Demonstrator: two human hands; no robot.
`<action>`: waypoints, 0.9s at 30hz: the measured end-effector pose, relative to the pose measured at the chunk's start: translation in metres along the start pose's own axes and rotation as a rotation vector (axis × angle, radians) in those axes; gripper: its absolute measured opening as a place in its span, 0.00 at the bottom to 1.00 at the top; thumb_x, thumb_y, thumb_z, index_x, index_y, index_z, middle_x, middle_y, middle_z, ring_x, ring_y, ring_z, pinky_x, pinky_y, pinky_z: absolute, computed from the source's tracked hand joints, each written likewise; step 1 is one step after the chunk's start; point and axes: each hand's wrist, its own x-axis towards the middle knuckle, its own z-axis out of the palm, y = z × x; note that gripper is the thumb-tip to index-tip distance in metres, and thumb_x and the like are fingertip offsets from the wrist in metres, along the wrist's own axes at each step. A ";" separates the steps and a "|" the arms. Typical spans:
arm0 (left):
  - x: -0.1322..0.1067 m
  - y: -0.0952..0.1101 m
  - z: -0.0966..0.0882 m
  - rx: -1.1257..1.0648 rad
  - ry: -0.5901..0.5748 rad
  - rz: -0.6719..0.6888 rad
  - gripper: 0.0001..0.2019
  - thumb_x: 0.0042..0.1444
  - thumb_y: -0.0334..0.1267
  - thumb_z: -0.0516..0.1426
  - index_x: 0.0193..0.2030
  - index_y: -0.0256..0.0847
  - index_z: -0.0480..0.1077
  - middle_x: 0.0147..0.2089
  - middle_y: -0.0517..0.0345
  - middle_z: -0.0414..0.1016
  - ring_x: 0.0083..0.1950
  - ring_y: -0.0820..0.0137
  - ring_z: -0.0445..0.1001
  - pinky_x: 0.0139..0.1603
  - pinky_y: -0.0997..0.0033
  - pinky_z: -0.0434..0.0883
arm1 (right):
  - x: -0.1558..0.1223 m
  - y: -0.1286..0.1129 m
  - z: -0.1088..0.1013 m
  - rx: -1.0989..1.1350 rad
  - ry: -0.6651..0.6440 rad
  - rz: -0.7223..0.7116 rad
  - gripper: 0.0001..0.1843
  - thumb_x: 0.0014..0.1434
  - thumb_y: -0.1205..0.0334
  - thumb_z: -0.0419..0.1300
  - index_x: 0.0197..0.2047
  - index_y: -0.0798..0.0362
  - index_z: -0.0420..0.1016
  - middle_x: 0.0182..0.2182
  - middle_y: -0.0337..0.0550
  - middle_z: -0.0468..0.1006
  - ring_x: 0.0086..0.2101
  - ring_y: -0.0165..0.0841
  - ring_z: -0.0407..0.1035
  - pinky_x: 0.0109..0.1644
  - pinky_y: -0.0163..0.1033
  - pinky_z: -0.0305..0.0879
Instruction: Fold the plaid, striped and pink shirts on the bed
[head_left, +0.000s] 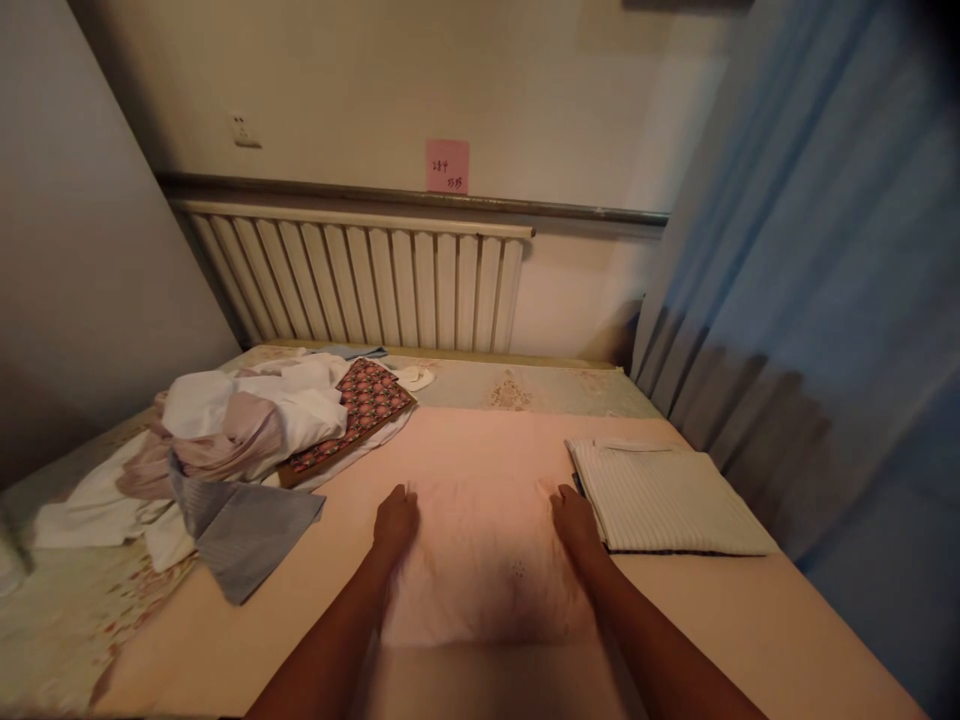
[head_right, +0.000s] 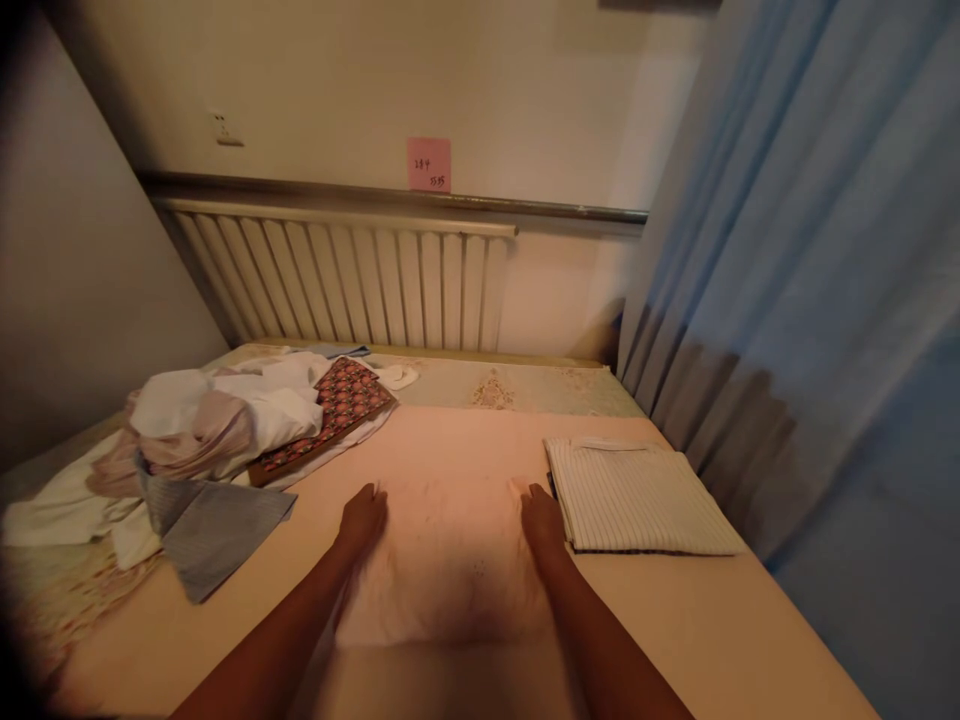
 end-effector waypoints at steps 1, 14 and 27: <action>-0.003 0.001 -0.002 0.010 0.012 -0.004 0.13 0.60 0.41 0.46 0.40 0.37 0.68 0.37 0.46 0.76 0.39 0.62 0.74 0.38 0.66 0.65 | -0.003 -0.001 -0.001 -0.010 0.008 -0.011 0.14 0.60 0.64 0.50 0.42 0.57 0.75 0.36 0.52 0.79 0.35 0.36 0.72 0.39 0.37 0.59; -0.118 0.040 0.063 0.217 0.038 0.538 0.24 0.64 0.39 0.44 0.66 0.40 0.60 0.71 0.49 0.53 0.72 0.55 0.49 0.68 0.47 0.52 | -0.104 -0.043 0.032 -0.095 0.118 -0.541 0.23 0.66 0.60 0.46 0.60 0.54 0.67 0.60 0.51 0.69 0.61 0.40 0.59 0.64 0.48 0.55; -0.124 -0.026 0.035 0.324 0.050 0.512 0.27 0.65 0.48 0.44 0.68 0.43 0.56 0.72 0.53 0.52 0.73 0.57 0.47 0.69 0.47 0.49 | -0.127 -0.009 0.009 -0.242 0.094 -0.519 0.26 0.66 0.50 0.48 0.63 0.52 0.64 0.64 0.51 0.61 0.64 0.46 0.54 0.65 0.56 0.50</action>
